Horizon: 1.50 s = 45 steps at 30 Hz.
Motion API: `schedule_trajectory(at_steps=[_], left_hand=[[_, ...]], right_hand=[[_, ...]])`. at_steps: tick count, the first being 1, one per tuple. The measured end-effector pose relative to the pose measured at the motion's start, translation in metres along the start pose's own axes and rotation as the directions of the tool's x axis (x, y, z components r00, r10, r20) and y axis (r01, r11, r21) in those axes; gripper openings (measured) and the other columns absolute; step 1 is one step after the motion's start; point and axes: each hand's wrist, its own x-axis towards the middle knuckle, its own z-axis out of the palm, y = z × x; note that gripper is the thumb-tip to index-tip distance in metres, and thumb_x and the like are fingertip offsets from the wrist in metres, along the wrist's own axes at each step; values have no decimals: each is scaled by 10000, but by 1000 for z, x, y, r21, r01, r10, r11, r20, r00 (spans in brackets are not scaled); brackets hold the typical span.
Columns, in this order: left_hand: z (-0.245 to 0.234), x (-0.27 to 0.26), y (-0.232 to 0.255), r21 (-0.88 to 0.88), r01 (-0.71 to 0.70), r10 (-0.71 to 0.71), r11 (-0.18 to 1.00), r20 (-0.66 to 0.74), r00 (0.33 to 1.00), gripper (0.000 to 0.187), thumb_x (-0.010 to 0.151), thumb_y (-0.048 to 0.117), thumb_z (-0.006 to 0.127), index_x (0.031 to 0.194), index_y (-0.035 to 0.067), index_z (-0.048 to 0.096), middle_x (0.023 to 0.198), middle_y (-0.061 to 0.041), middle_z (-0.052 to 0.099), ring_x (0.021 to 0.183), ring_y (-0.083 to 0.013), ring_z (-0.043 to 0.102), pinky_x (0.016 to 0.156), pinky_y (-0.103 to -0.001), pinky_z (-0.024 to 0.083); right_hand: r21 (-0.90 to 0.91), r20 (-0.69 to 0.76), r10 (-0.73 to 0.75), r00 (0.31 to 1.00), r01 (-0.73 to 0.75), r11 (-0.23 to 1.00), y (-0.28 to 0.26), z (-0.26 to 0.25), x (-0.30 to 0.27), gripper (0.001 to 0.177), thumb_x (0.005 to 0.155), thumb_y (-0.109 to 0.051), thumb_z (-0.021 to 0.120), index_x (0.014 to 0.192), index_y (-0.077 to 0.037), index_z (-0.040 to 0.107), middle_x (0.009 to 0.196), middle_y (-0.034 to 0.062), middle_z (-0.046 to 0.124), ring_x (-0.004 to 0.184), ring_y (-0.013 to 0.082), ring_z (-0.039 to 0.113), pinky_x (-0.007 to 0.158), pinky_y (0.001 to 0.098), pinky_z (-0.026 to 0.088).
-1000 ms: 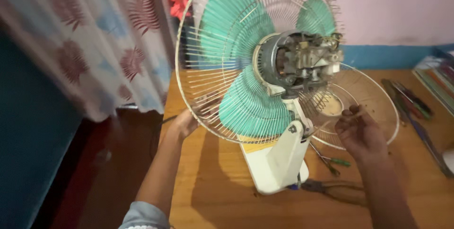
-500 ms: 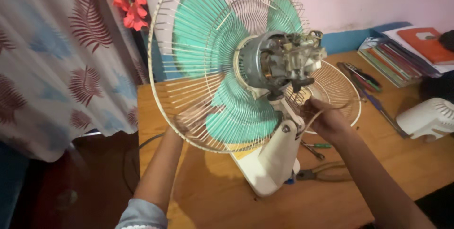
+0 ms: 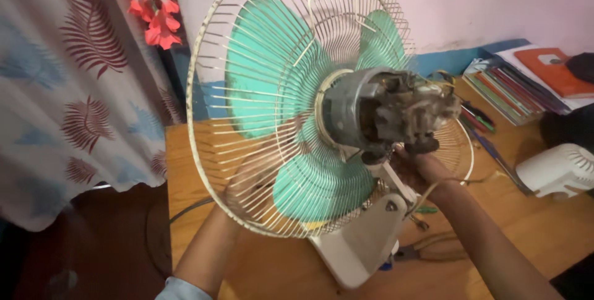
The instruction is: The person reassembles an electric fan by placing the rear motor cover onto the fan head and securing it with a screwdriver. They tighten the central screw multiple times to ensure the cover is firmly attached.
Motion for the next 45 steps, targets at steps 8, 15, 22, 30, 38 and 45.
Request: schedule_trajectory(at_steps=[8, 15, 22, 30, 38, 45], left_hand=[[9, 31, 2, -20, -25, 26, 999, 73, 997, 514, 966, 314, 604, 1425, 88, 558, 1317, -127, 646, 1123, -254, 650, 928, -407, 585], [15, 39, 0, -33, -38, 41, 999, 88, 995, 519, 963, 306, 607, 1427, 81, 553, 1316, -129, 646, 1124, -255, 652, 928, -405, 587], [21, 36, -5, -38, -55, 59, 998, 95, 994, 524, 959, 298, 610, 1430, 75, 549, 1315, -131, 645, 1124, -255, 653, 929, -403, 588], [20, 31, -6, -42, -53, 56, 998, 79, 995, 530, 956, 289, 613, 1433, 67, 544, 1314, -133, 645, 1124, -255, 655, 929, -401, 589], [17, 21, -1, -32, -64, 66, 997, 58, 996, 536, 952, 280, 616, 1435, 60, 539, 1313, -135, 644, 1125, -255, 657, 929, -399, 591], [18, 23, -4, -38, -60, 62, 997, 45, 997, 542, 949, 272, 618, 1438, 54, 535, 1312, -137, 644, 1125, -256, 659, 930, -397, 592]], right_hand=[[38, -55, -157, 986, 160, 986, 1, 15, -17, 372, 916, -162, 574, 1284, -206, 607, 1136, -34, 693, 998, 116, 676, 863, 284, 584], [-7, -8, -77, 997, 77, 997, 29, -33, 5, 214, 993, -256, 643, 1164, -128, 653, 874, 24, 686, 700, 119, 630, 540, 267, 508], [-9, -169, -26, 985, 24, 1000, 34, -44, 10, 202, 997, -241, 613, 1139, -98, 631, 924, 43, 684, 727, 129, 648, 580, 271, 534], [-45, -109, -159, 981, 155, 987, 19, 13, 0, 291, 991, -259, 615, 1189, -48, 646, 1006, 89, 705, 840, 197, 657, 708, 342, 543], [72, -190, -18, 982, 32, 997, 43, 7, -32, 362, 1001, -292, 625, 1209, 0, 672, 1045, 130, 719, 899, 258, 654, 783, 410, 550], [-157, -114, -163, 980, 144, 977, 21, -1, -13, 425, 895, -195, 639, 1307, -108, 579, 1103, 63, 676, 901, 169, 688, 748, 320, 579]])
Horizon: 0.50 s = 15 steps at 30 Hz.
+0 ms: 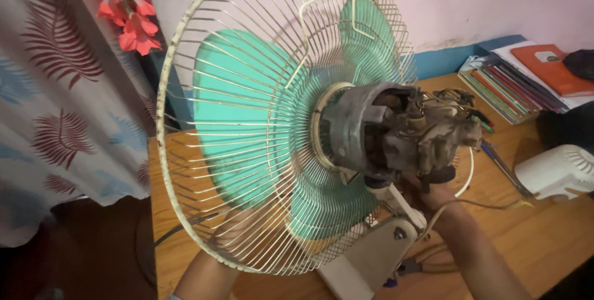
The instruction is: The person reassembles an electric fan by placing the rear motor cover onto the fan head and securing it with a screwdriver. They tighten the central screw multiple times to ensure the cover is firmly attached.
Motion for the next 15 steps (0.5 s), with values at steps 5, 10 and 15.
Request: schedule_trajectory(at_steps=[5, 10, 15], left_hand=[[0, 2, -2, -1, -1, 1, 1000, -5, 1000, 546, 947, 266, 620, 1440, 49, 532, 1311, -138, 644, 1125, -256, 660, 930, -396, 593], [-3, -1, -1, -4, -2, 2, 1000, -13, 1000, 550, 944, 260, 622, 1441, 44, 529, 1310, -140, 643, 1126, -256, 662, 930, -395, 594], [0, 0, -3, -5, -3, 3, 1000, -7, 1000, 554, 942, 255, 624, 1443, 40, 526, 1310, -141, 643, 1126, -256, 663, 930, -394, 595]], right_hand=[[0, 18, 26, 1000, -26, 1000, -16, 7, 0, 379, 910, -196, 611, 1273, -94, 585, 1058, 83, 678, 846, 185, 674, 699, 328, 569], [10, 42, -9, 999, 8, 1000, -34, 33, 1, 336, 924, -197, 583, 1239, -79, 590, 1013, 103, 681, 791, 200, 660, 650, 336, 559], [7, 49, 3, 999, -4, 1000, -40, 46, -9, 301, 939, -198, 556, 1205, -65, 596, 967, 123, 683, 736, 216, 646, 601, 344, 548]])
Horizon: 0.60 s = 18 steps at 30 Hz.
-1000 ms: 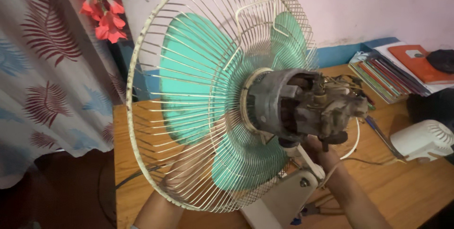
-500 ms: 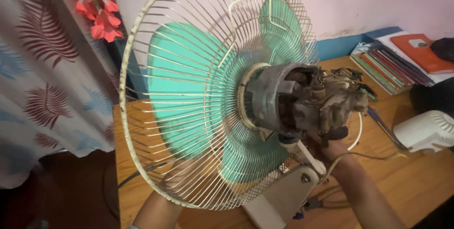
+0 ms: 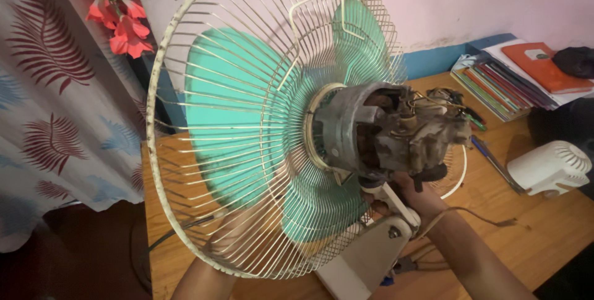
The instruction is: The person reassembles an electric fan by placing the rear motor cover onto the fan head and securing it with a screwdriver. They tighten the central screw multiple times to ensure the cover is firmly attached.
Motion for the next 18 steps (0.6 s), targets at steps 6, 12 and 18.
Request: schedule_trajectory(at_steps=[6, 12, 18], left_hand=[[6, 3, 2, 0, -4, 4, 1000, 9, 1000, 559, 939, 248, 626, 1445, 34, 522, 1309, -143, 643, 1126, -257, 664, 931, -392, 596], [8, 2, 5, -5, 1, -1, 1000, 23, 1000, 564, 936, 241, 628, 1447, 29, 518, 1308, -144, 642, 1126, -257, 666, 931, -391, 598], [4, -7, 4, -3, 9, -9, 1000, 16, 1000, 569, 934, 234, 631, 1449, 23, 515, 1308, -146, 642, 1127, -257, 667, 931, -389, 599]], right_hand=[[21, -7, 75, 997, -75, 997, -3, 8, -18, 270, 956, -199, 522, 1164, -48, 602, 913, 147, 686, 670, 235, 629, 543, 353, 536], [57, 6, 185, 983, -185, 981, -10, 19, -36, 257, 973, -201, 489, 1124, -31, 609, 859, 171, 689, 603, 253, 612, 484, 363, 523], [30, -106, 288, 952, -286, 958, -14, 27, -39, 305, 963, -211, 421, 1078, -27, 636, 805, 193, 688, 568, 279, 602, 483, 362, 509]])
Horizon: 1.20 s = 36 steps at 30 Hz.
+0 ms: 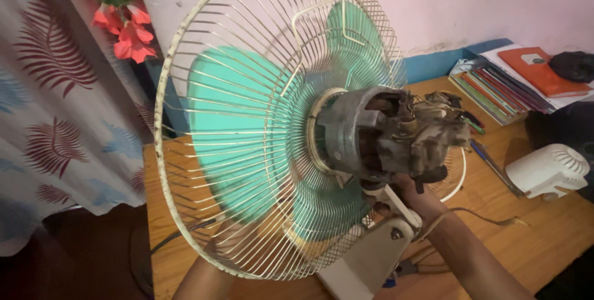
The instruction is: The person reassembles an electric fan by placing the rear motor cover onto the fan head and securing it with a screwdriver. They tighten the central screw multiple times to ensure the cover is firmly attached.
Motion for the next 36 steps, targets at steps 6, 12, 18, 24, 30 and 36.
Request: schedule_trajectory(at_steps=[6, 12, 18, 24, 30, 36], left_hand=[[4, -12, -17, -12, 30, -29, 999, 18, 999, 574, 931, 227, 633, 1452, 18, 511, 1307, -148, 642, 1127, -257, 669, 931, -388, 600], [7, -11, -12, -11, 4, -3, 1000, 14, 1000, 580, 928, 220, 635, 1454, 12, 507, 1306, -149, 641, 1127, -257, 670, 932, -386, 601], [6, 6, 9, -20, -51, 51, 998, 10, 999, 585, 925, 214, 637, 1456, 6, 503, 1305, -151, 641, 1127, -258, 672, 932, -385, 602], [13, -17, -8, -26, -19, 19, 999, -2, 1000, 590, 923, 207, 640, 1458, 1, 500, 1304, -153, 640, 1128, -258, 673, 932, -383, 603], [19, -18, -11, -38, -36, 35, 999, -11, 999, 596, 920, 200, 642, 1460, -5, 496, 1304, -154, 640, 1128, -258, 675, 932, -382, 605], [19, 0, 8, -21, -87, 87, 996, -17, 996, 601, 917, 193, 644, 1462, -10, 492, 1303, -156, 640, 1128, -258, 676, 933, -380, 606]], right_hand=[[10, 175, -34, 984, 33, 999, 0, 2, -5, 316, 949, -300, 480, 1037, -41, 640, 765, 189, 671, 519, 239, 564, 437, 326, 468], [3, 153, -3, 988, 3, 1000, -6, 8, -14, 312, 952, -303, 498, 1037, -48, 656, 783, 182, 699, 511, 217, 554, 415, 315, 446], [-86, 83, -128, 988, 135, 987, -10, 13, -16, 324, 978, -318, 510, 1046, -34, 651, 809, 158, 702, 548, 215, 587, 443, 347, 494], [-154, 108, -134, 985, 150, 977, 0, -2, -8, 352, 975, -345, 478, 1076, -60, 658, 792, 159, 706, 537, 228, 609, 454, 335, 506], [-200, 148, -230, 962, 257, 945, 10, -17, 13, 399, 981, -422, 486, 1130, -78, 625, 917, 104, 729, 700, 188, 672, 578, 325, 551], [-260, 200, -221, 955, 269, 927, 2, -11, 6, 405, 1009, -406, 467, 1123, -65, 652, 848, 120, 716, 632, 190, 653, 535, 307, 541]])
